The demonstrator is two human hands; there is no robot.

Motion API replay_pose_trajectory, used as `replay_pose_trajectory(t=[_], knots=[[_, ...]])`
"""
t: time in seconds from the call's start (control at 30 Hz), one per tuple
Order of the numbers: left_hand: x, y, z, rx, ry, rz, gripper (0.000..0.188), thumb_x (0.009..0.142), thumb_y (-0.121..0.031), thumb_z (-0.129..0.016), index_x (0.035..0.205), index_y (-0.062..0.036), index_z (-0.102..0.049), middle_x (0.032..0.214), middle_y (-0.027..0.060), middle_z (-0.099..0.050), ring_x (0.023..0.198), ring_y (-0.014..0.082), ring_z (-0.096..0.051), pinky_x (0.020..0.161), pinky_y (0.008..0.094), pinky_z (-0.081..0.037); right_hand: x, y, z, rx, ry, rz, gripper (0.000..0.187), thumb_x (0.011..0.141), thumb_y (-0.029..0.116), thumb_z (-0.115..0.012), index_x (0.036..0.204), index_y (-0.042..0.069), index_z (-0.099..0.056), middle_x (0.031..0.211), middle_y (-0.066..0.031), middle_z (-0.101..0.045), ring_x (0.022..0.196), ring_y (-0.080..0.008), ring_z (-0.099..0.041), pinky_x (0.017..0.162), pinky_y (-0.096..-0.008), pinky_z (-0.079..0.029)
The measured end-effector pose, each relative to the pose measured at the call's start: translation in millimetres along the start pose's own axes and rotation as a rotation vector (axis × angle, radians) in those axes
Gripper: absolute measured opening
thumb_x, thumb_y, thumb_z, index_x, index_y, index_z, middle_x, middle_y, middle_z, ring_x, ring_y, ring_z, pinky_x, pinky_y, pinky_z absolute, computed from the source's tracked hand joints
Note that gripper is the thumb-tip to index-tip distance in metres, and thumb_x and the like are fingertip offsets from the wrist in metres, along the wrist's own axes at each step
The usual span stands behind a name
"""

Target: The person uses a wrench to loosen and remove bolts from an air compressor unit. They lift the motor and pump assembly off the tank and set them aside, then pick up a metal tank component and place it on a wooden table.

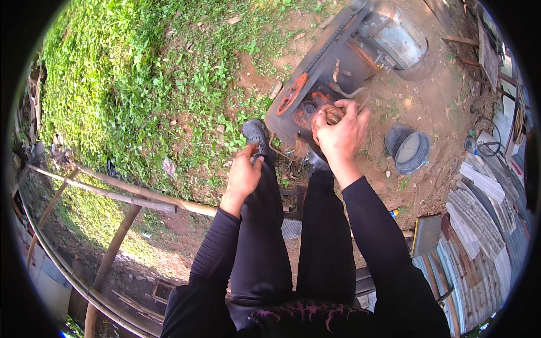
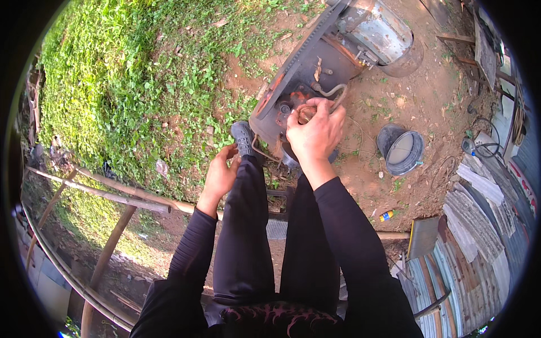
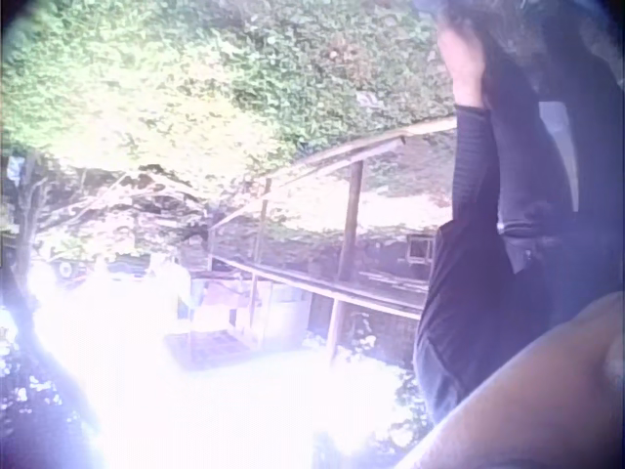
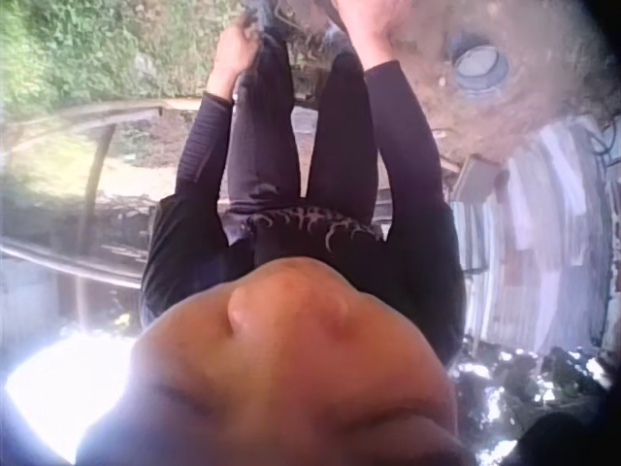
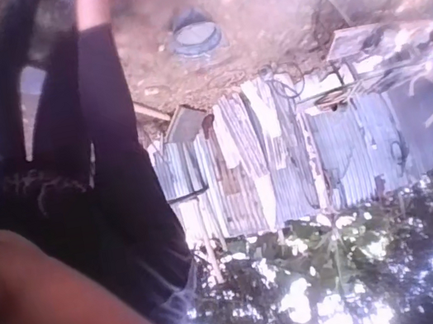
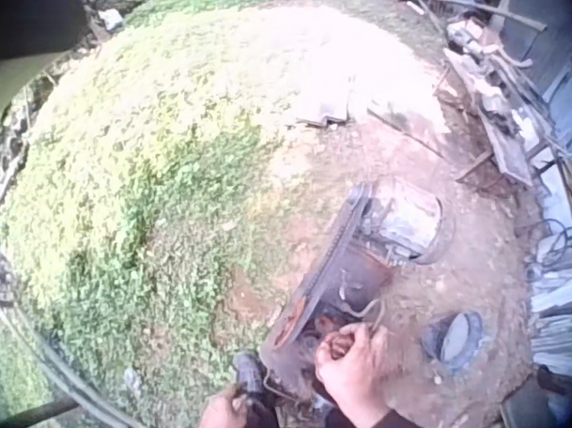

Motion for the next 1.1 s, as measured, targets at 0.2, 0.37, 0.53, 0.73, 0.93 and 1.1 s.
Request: replay_pose_trajectory(t=[0.2, 0.37, 0.53, 0.73, 0.93, 1.1], knots=[[-91, 14, 23, -0.053, 0.149, 0.102, 0.031, 0.093, -0.009, -0.063, 0.122, 0.0019, -0.061, 0.099, 0.0170, -0.072, 0.093, 0.0261, -0.071, 0.085, 0.0352, -0.054, -3, 3, 3, 0.015, -0.009, -0.008, 0.040, 0.069, 0.024, -0.082, 0.102, 0.015, -0.060, 0.111, -0.0179, -0.050, 0.110, -0.0375, -0.053, 0.092, -0.0475, -0.045], [-104, 64, -22, -0.295, 0.409, 0.199, 0.028, 0.097, -0.004, -0.058, 0.123, 0.0049, -0.057, 0.096, 0.0088, -0.071, 0.088, 0.0134, -0.066, 0.082, 0.0286, -0.053, -5, -5, 5, -0.007, -0.054, -0.059, 0.043, 0.070, 0.026, -0.082, 0.105, 0.016, -0.060, 0.110, -0.0110, -0.053, 0.109, -0.0332, -0.056, 0.090, -0.0474, -0.047], [-103, 115, -22, -0.429, 0.494, 0.342, 0.026, 0.099, -0.009, -0.055, 0.123, 0.0007, -0.058, 0.096, 0.0058, -0.071, 0.085, 0.0113, -0.067, 0.069, 0.0244, -0.049, -5, -8, 3, -0.011, -0.062, -0.112, 0.051, 0.070, 0.030, -0.083, 0.115, 0.018, -0.062, 0.113, -0.0100, -0.057, 0.113, -0.0315, -0.058, 0.095, -0.0455, -0.047], [-156, 184, 20, -0.521, 0.613, 0.646, 0.032, 0.100, -0.020, -0.055, 0.129, -0.0057, -0.055, 0.102, 0.0058, -0.067, 0.084, 0.0143, -0.066, 0.067, 0.0293, -0.051, -12, -31, 20, 0.176, -0.201, -0.101, 0.058, 0.083, 0.040, -0.077, 0.126, 0.007, -0.057, 0.125, -0.0175, -0.059, 0.122, -0.0329, -0.056, 0.103, -0.0428, -0.044], [-162, 224, 54, -0.808, 0.630, 0.708, 0.043, 0.099, -0.037, -0.056, 0.135, -0.0134, -0.049, 0.101, 0.0039, -0.064, 0.085, 0.0172, -0.066, 0.058, 0.0297, -0.049, -116, -143, 45, 0.779, -0.696, -0.417, 0.028, 0.101, 0.021, -0.058, 0.120, 0.001, -0.051, 0.105, -0.0105, -0.061, 0.090, -0.0178, -0.060, 0.076, -0.0309, -0.050], [-160, 237, 39, -0.888, 0.665, 0.802, 0.045, 0.099, -0.040, -0.055, 0.136, -0.0147, -0.047, 0.100, 0.0037, -0.063, 0.085, 0.0192, -0.065, 0.056, 0.0289, -0.048, -274, -274, -168, 1.049, -0.240, -1.189, 0.016, 0.100, 0.014, -0.053, 0.114, 0.006, -0.053, 0.093, -0.0055, -0.062, 0.069, -0.0141, -0.062, 0.056, -0.0293, -0.050]])
Point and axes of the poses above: each hand's wrist, its own x-axis towards the middle knuckle, its own z-axis out of the back of the hand, y = z × x, the point moved 8 cm from there along x, towards the middle knuckle
